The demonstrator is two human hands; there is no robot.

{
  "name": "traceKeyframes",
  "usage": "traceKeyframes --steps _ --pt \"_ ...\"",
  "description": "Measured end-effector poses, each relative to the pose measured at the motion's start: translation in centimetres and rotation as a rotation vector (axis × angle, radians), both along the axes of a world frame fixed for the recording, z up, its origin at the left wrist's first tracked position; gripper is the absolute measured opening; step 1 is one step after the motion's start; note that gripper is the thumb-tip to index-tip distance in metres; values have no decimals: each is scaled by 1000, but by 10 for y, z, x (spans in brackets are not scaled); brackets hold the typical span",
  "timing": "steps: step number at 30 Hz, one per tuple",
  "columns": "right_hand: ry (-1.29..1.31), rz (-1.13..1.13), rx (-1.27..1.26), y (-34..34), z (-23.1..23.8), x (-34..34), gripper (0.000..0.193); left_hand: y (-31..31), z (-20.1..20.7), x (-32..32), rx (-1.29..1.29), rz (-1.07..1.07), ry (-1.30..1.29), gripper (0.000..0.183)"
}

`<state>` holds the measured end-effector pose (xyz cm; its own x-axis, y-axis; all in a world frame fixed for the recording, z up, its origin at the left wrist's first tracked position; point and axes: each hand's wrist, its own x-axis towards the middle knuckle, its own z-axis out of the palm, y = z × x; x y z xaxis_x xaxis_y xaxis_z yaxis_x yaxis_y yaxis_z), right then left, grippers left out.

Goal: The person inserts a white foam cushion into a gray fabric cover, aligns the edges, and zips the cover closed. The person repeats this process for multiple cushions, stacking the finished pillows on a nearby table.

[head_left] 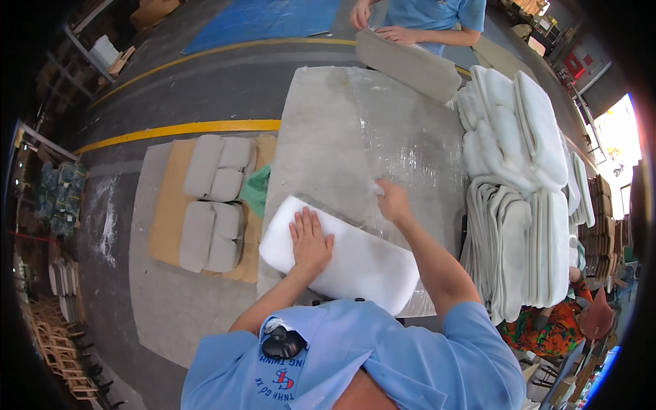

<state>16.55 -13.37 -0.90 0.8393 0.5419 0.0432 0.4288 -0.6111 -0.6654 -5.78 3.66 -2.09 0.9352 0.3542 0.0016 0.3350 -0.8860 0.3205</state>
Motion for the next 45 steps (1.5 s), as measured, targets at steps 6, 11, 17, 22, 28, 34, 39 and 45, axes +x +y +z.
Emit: traceKeyframes --steps 6,11,17,22,28,34,39,45 --pt "104 327 -206 22 -25 -73 36 -43 5 0 -101 -99 51 96" --pt "-15 289 -255 -4 -52 -65 43 -49 1 -1 -19 -115 100 101" --pt "118 -74 -116 -82 -30 -22 34 -50 -2 -2 -36 -94 47 100" --pt "37 286 -176 -20 -10 -62 32 -47 -4 -4 -19 -68 46 101" --pt "-110 85 -50 -44 -42 -77 32 -50 0 -3 -58 -114 21 102" --pt "18 -196 -266 -132 -2 -33 29 -50 0 0 -51 -100 36 102" --pt "-42 209 -306 -62 -21 -69 50 -55 -1 -1 -43 -84 4 101" --pt "-52 215 -47 -88 -65 -70 45 -122 2 -13 -74 -192 35 97"
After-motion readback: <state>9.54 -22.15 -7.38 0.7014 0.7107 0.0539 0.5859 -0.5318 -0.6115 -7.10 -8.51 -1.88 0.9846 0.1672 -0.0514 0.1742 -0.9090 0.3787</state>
